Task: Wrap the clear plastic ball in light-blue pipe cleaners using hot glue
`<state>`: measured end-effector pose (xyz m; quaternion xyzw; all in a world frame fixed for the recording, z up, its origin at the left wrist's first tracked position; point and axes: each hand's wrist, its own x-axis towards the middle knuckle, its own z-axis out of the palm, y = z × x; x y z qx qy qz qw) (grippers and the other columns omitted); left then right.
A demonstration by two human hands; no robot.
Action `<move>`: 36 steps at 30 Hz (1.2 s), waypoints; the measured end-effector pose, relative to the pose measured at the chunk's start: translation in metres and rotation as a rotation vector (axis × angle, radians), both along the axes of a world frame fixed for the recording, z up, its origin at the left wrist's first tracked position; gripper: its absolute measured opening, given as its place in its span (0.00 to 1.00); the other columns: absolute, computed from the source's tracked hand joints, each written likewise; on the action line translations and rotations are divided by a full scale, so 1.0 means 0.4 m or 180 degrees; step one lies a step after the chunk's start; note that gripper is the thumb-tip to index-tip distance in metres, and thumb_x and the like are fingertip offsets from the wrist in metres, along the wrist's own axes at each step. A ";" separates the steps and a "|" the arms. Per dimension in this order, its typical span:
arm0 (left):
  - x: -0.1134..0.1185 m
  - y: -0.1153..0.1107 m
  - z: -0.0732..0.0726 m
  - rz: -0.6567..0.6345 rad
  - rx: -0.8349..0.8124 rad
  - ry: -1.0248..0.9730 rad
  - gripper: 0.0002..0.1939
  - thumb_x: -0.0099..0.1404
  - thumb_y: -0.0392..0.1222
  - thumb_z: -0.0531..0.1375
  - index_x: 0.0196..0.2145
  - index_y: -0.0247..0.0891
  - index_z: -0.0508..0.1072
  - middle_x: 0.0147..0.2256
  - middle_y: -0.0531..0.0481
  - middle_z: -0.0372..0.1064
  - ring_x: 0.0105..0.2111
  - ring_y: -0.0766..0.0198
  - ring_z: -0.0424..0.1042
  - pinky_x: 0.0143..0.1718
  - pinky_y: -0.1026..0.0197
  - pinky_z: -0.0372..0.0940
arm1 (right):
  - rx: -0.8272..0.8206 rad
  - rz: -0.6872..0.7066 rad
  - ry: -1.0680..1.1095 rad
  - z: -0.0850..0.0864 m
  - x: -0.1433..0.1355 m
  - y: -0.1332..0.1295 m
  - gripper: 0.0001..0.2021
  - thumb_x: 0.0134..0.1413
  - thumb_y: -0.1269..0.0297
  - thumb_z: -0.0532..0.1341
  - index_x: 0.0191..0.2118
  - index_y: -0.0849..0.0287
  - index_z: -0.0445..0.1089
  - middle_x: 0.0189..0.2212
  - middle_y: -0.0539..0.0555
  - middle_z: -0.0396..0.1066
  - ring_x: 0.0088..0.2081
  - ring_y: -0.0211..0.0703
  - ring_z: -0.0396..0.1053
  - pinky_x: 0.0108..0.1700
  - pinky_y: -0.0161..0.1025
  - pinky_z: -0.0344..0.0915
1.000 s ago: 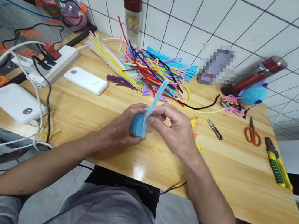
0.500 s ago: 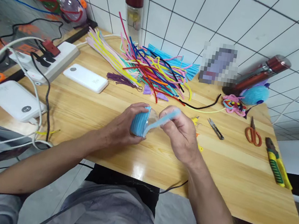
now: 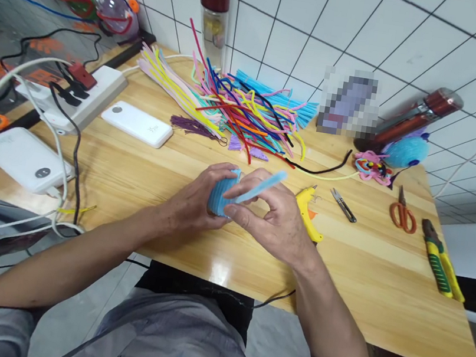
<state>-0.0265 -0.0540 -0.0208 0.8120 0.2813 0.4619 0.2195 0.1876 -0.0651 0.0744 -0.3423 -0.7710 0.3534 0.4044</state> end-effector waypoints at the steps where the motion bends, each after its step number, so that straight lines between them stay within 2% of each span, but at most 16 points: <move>1: -0.001 0.000 0.000 -0.0006 -0.0005 0.0005 0.45 0.62 0.37 0.71 0.69 0.46 0.54 0.67 0.32 0.62 0.71 0.38 0.64 0.67 0.31 0.67 | -0.0021 -0.0060 0.0025 -0.001 -0.003 0.002 0.06 0.64 0.54 0.73 0.40 0.48 0.83 0.35 0.51 0.77 0.39 0.46 0.73 0.46 0.46 0.71; 4: -0.003 -0.001 0.004 -0.0036 -0.0091 0.0089 0.47 0.60 0.36 0.72 0.69 0.48 0.53 0.68 0.33 0.61 0.71 0.38 0.63 0.68 0.30 0.66 | -0.0259 -0.0358 0.0124 -0.009 -0.007 0.013 0.09 0.63 0.50 0.73 0.38 0.49 0.83 0.34 0.52 0.77 0.37 0.46 0.72 0.42 0.46 0.71; 7: -0.006 -0.002 0.008 -0.0037 -0.0164 0.0158 0.48 0.59 0.35 0.72 0.70 0.49 0.52 0.69 0.34 0.60 0.72 0.37 0.63 0.68 0.28 0.66 | -0.0522 -0.0653 0.0271 -0.023 -0.010 0.035 0.15 0.57 0.44 0.76 0.37 0.50 0.83 0.34 0.52 0.77 0.34 0.44 0.70 0.37 0.43 0.69; 11: -0.007 -0.003 0.011 -0.0065 -0.0204 0.0168 0.48 0.59 0.35 0.72 0.69 0.49 0.53 0.69 0.34 0.60 0.72 0.37 0.63 0.67 0.27 0.66 | -0.0729 -0.0764 0.0430 -0.042 -0.019 0.063 0.20 0.50 0.40 0.78 0.34 0.52 0.83 0.30 0.50 0.76 0.30 0.41 0.66 0.34 0.41 0.66; 24: -0.009 -0.002 0.013 -0.0123 -0.0213 0.0164 0.47 0.59 0.36 0.72 0.69 0.47 0.54 0.69 0.33 0.59 0.72 0.37 0.62 0.68 0.27 0.65 | -0.1057 -0.0842 0.0516 -0.072 -0.027 0.085 0.18 0.48 0.45 0.79 0.33 0.54 0.80 0.25 0.47 0.72 0.28 0.39 0.64 0.33 0.39 0.63; 36: -0.009 -0.004 0.013 -0.0140 -0.0207 0.0143 0.47 0.61 0.36 0.72 0.70 0.48 0.54 0.69 0.33 0.59 0.72 0.37 0.62 0.69 0.27 0.65 | -0.1112 -0.0917 0.0522 -0.083 -0.028 0.090 0.18 0.47 0.47 0.79 0.34 0.54 0.80 0.24 0.46 0.69 0.27 0.38 0.63 0.33 0.39 0.63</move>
